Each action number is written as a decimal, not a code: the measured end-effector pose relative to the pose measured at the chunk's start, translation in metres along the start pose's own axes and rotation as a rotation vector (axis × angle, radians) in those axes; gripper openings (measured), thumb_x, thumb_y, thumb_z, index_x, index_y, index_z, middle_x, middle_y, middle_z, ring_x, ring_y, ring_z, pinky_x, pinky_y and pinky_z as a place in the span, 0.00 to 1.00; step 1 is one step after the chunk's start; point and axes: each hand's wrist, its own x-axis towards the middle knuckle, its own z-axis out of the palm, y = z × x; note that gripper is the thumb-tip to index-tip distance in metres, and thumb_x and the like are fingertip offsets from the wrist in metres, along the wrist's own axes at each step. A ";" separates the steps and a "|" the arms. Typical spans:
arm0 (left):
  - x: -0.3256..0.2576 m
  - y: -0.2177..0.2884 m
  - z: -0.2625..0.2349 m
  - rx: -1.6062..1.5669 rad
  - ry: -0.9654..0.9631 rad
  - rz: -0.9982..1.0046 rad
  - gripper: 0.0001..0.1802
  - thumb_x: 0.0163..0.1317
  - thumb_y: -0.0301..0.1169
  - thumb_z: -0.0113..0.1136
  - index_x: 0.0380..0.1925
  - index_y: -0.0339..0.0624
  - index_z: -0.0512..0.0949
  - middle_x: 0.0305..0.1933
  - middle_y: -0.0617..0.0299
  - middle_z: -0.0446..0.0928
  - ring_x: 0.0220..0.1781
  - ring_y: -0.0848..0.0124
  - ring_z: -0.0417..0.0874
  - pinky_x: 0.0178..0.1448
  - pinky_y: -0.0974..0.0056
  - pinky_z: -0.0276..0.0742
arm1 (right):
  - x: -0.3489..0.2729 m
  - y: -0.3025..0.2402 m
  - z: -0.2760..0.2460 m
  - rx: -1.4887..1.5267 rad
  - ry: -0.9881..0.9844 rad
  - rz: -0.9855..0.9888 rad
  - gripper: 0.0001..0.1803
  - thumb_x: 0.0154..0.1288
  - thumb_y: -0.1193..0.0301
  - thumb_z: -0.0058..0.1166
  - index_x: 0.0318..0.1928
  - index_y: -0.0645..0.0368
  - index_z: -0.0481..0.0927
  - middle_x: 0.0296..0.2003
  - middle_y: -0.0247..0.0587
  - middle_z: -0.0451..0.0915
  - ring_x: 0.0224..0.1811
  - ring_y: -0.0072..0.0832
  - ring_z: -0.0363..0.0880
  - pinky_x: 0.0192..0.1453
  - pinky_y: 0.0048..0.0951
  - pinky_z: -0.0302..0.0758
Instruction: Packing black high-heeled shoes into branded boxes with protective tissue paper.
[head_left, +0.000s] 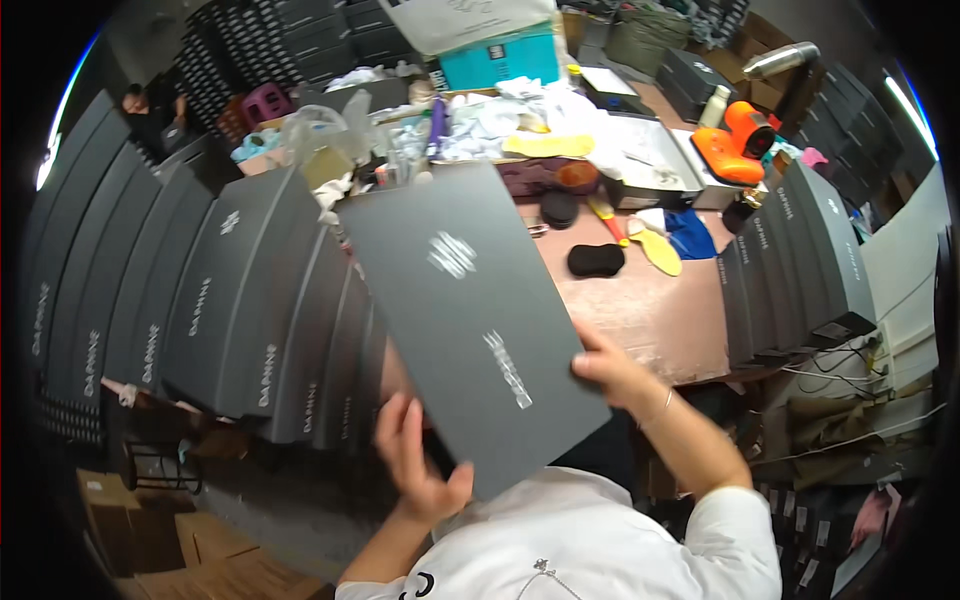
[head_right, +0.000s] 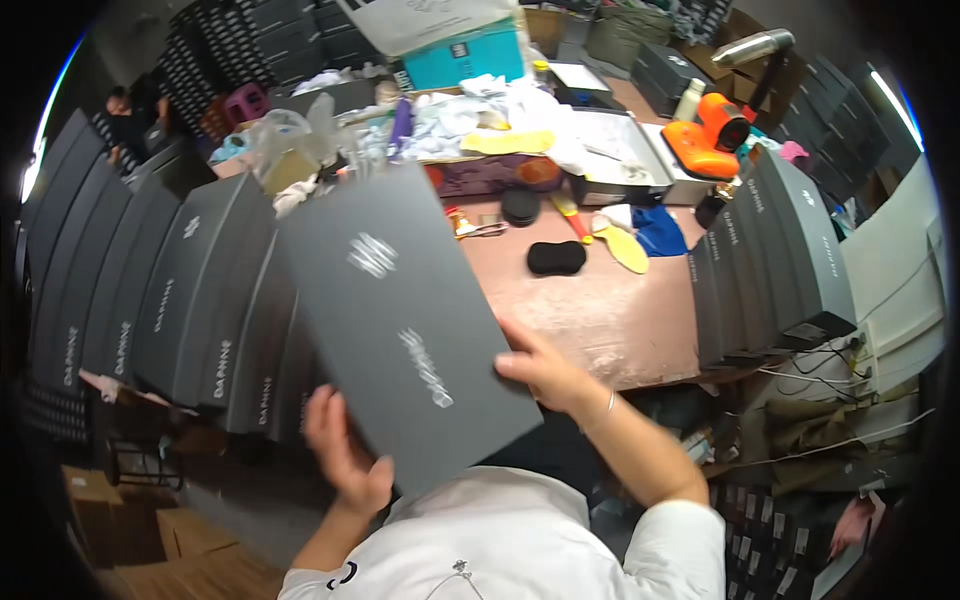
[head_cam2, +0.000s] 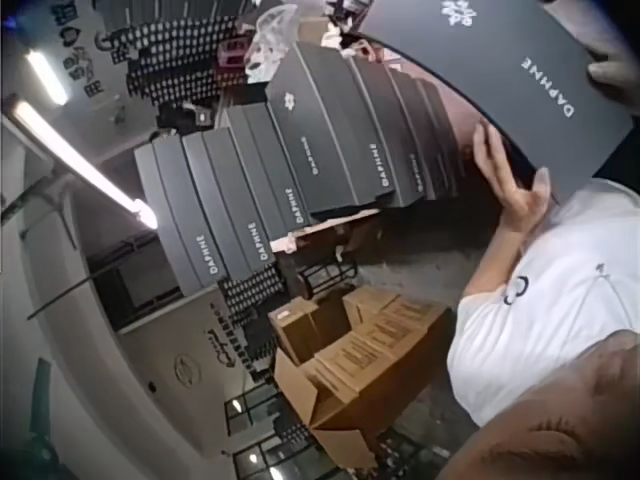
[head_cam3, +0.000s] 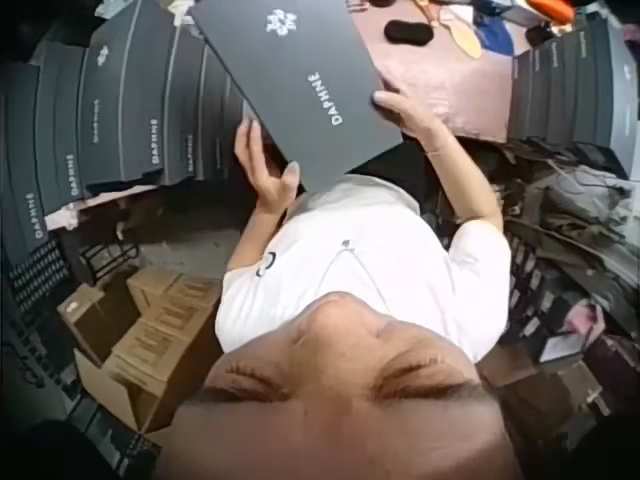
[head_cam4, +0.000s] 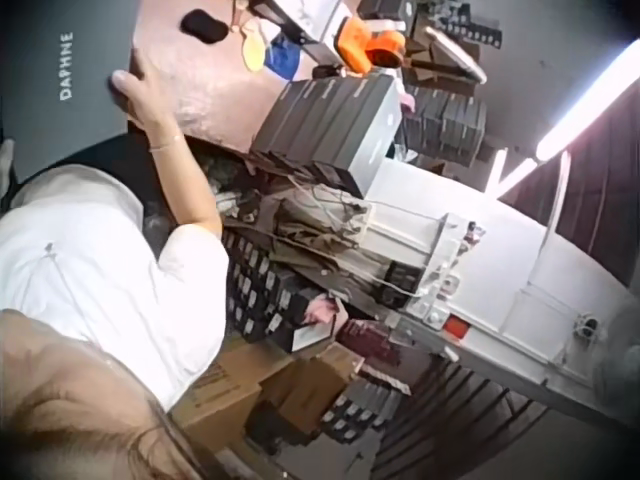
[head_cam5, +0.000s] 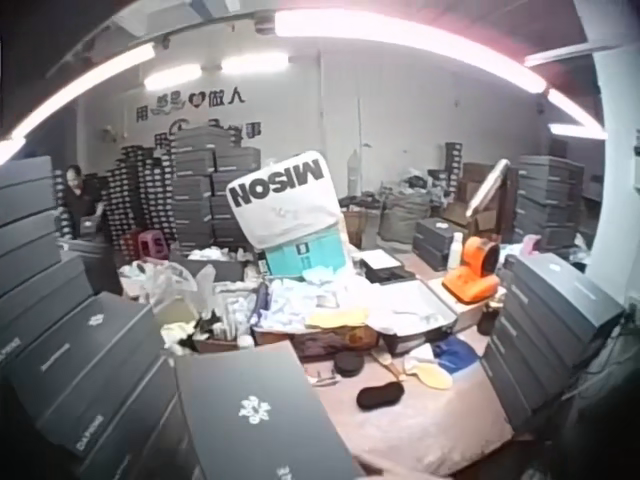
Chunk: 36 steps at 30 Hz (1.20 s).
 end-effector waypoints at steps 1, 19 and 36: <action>-0.015 -0.016 0.029 -0.255 -0.040 -0.369 0.32 0.61 0.41 0.59 0.58 0.29 0.68 0.64 0.44 0.61 0.60 0.58 0.68 0.61 0.57 0.68 | -0.019 0.033 -0.023 -0.010 0.139 -0.023 0.41 0.60 0.66 0.59 0.70 0.64 0.56 0.64 0.45 0.65 0.67 0.30 0.63 0.70 0.33 0.60; -0.024 -0.123 0.117 -1.017 -0.248 -1.467 0.15 0.62 0.41 0.64 0.42 0.44 0.77 0.39 0.66 0.78 0.43 0.76 0.73 0.49 0.68 0.67 | -0.016 0.076 -0.124 -0.003 0.494 0.470 0.26 0.66 0.57 0.58 0.52 0.67 0.74 0.45 0.47 0.80 0.43 0.32 0.81 0.48 0.36 0.80; 0.003 -0.178 -0.006 0.230 -0.160 -0.558 0.24 0.66 0.31 0.55 0.59 0.32 0.69 0.55 0.46 0.74 0.55 0.56 0.77 0.61 0.58 0.69 | 0.012 0.084 -0.013 -1.747 0.575 -0.090 0.43 0.48 0.61 0.68 0.64 0.58 0.63 0.57 0.51 0.69 0.60 0.45 0.68 0.60 0.45 0.64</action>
